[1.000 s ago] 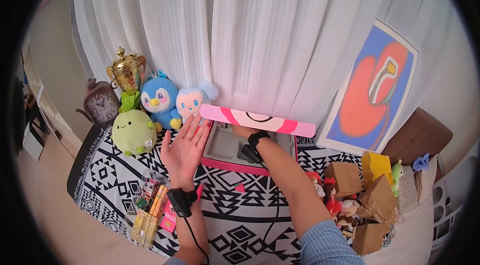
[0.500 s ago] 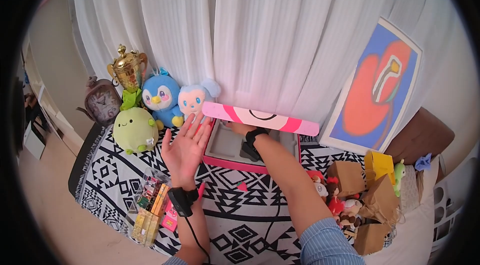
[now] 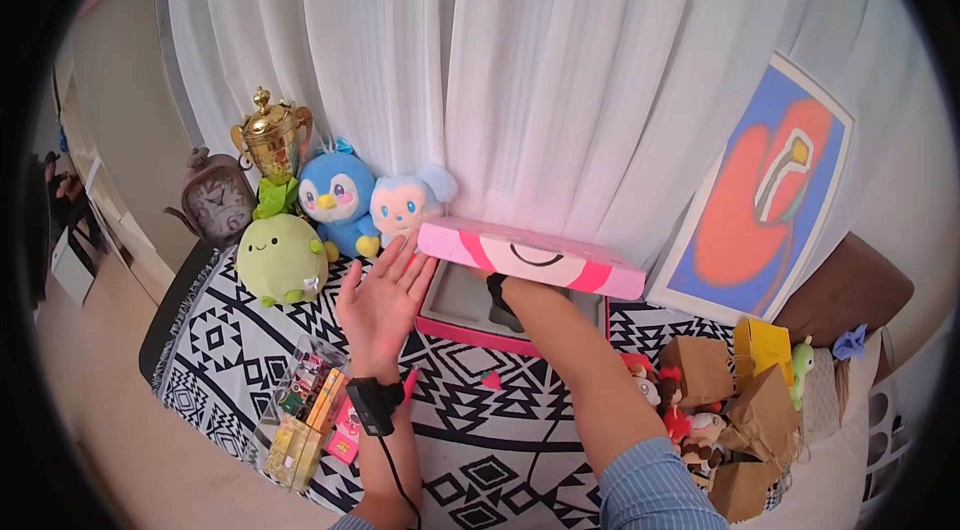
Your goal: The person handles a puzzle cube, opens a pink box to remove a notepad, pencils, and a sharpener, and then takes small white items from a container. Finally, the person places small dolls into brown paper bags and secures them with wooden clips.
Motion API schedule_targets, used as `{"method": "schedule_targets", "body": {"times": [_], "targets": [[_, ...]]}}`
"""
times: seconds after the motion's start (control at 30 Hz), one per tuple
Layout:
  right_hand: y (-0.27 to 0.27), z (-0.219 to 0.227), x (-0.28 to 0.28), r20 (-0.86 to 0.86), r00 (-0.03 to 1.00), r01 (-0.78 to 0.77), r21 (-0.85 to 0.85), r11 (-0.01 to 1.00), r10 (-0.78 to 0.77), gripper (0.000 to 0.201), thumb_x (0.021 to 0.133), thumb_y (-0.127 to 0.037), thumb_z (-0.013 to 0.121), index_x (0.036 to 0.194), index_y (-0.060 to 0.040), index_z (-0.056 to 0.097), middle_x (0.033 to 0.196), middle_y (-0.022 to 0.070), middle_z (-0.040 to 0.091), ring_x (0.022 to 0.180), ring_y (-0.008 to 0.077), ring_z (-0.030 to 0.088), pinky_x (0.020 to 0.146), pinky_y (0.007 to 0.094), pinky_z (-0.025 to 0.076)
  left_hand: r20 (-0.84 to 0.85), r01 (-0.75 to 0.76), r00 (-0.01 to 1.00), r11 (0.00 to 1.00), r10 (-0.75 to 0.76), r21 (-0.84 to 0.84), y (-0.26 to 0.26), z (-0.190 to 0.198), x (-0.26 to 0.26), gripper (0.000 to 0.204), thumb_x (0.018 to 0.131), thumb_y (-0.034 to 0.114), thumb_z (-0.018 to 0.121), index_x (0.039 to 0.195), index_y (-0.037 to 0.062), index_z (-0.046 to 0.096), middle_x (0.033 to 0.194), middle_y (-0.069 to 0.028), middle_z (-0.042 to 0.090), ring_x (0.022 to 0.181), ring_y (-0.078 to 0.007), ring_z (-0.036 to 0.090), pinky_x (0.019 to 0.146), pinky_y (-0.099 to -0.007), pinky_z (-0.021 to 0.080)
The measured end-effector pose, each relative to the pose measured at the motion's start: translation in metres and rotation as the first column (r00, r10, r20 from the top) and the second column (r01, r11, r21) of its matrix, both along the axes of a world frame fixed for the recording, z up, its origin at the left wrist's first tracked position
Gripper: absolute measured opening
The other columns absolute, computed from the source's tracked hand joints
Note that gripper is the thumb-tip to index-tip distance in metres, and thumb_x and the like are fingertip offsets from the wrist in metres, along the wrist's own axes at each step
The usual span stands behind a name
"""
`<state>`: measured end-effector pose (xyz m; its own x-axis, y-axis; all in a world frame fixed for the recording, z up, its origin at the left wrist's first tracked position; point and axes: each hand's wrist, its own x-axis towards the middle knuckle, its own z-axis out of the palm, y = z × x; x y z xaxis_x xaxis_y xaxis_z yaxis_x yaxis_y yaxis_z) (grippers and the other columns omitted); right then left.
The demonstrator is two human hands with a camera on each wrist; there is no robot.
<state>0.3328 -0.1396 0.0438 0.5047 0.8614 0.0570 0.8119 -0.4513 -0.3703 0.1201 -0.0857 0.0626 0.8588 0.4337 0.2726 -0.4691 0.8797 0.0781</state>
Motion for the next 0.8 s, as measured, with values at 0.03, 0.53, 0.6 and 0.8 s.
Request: {"method": "schedule_targets", "body": {"times": [0.03, 0.53, 0.6, 0.8], "targets": [[0.000, 0.000, 0.001, 0.014, 1.000, 0.002, -0.011, 1.000, -0.002, 0.036, 0.088, -0.022, 0.052, 0.118, -0.0014, 0.055, 0.113, 0.0211, 0.059, 0.108, 0.0356, 0.057, 0.092, 0.0435, 0.044, 0.001, 0.000, 1.000, 1.000, 0.000, -0.002, 0.000, 0.001, -0.001, 0.062, 0.093, 0.027, 0.046, 0.135, -0.0145, 0.027, 0.145, -0.0308, 0.025, 0.136, -0.0408, 0.027, 0.115, -0.0494, 0.021], [0.000, -0.005, 0.001, 0.204, 0.979, 0.056, -0.182, 0.982, -0.018, 0.024, 0.082, -0.015, 0.057, 0.099, -0.0010, 0.067, 0.094, 0.0175, 0.068, 0.107, 0.0372, 0.057, 0.092, 0.0461, 0.044, 0.006, 0.036, 0.999, 0.999, -0.036, 0.000, 0.000, 0.001, 0.000, 0.056, 0.094, 0.026, 0.045, 0.132, -0.0138, 0.034, 0.143, -0.0315, 0.029, 0.135, -0.0401, 0.030, 0.114, -0.0485, 0.023], [0.002, -0.018, 0.003, 0.334, 0.940, 0.006, -0.208, 0.978, 0.065, 0.022, 0.081, -0.012, 0.056, 0.096, -0.0008, 0.068, 0.094, 0.0185, 0.068, 0.104, 0.0361, 0.059, 0.091, 0.0447, 0.045, 0.000, 0.021, 1.000, 1.000, -0.021, 0.021, -0.001, 0.001, 0.001, 0.062, 0.093, 0.028, 0.047, 0.133, -0.0151, 0.029, 0.145, -0.0338, 0.024, 0.137, -0.0424, 0.025, 0.115, -0.0493, 0.020], [0.014, -0.036, -0.007, 0.422, 0.892, -0.041, -0.283, 0.958, 0.162, 0.023, 0.081, -0.009, 0.055, 0.100, -0.0012, 0.065, 0.100, 0.0211, 0.065, 0.101, 0.0357, 0.059, 0.089, 0.0439, 0.046, -0.015, 0.044, 0.999, 0.999, -0.044, 0.002, 0.000, -0.003, 0.003, 0.055, 0.093, 0.026, 0.046, 0.130, -0.0140, 0.037, 0.139, -0.0291, 0.037, 0.133, -0.0386, 0.034, 0.114, -0.0488, 0.024]]}}
